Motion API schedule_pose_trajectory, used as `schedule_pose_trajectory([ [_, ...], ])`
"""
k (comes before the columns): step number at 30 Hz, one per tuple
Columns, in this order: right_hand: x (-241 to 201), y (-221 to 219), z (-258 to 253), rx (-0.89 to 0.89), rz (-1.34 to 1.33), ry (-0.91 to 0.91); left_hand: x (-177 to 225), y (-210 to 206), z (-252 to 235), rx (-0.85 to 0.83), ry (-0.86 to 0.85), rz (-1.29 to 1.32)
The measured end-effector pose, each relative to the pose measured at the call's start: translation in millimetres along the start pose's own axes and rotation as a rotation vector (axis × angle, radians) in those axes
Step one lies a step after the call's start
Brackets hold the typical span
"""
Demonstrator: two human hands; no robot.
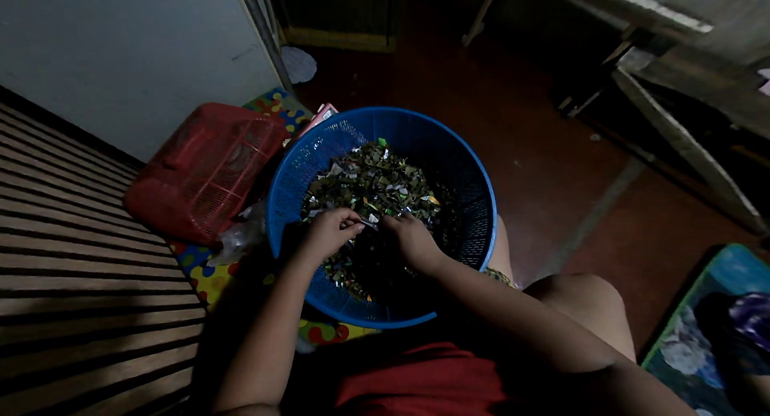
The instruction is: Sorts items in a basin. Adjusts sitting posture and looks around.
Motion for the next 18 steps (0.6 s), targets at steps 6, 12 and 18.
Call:
schedule_pose_trajectory([
  [6, -5.1, 8.8, 3.6, -0.06, -0.064, -0.074, 1.7, -0.1, 1.1, 0.007, 0.012, -0.001],
  [12, 2.3, 9.6, 2.4, -0.082, -0.079, -0.107, 3.3, 1.3, 1.9, 0.014, 0.039, 0.033],
  [18, 8.6, 7.0, 2.5, -0.005, -0.036, -0.116, -2.2, 5.6, 6.7, 0.284, 0.006, -0.103],
])
Point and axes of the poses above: each hand's wrist, its own z-axis away from the middle knuckle, its own y-axis out of the back of the hand, x = y × z, the point moved 1 cm from there along -z, towards the middle knuckle, and after that the axes turned 13 degrees about -x, right-handed, at the moved point
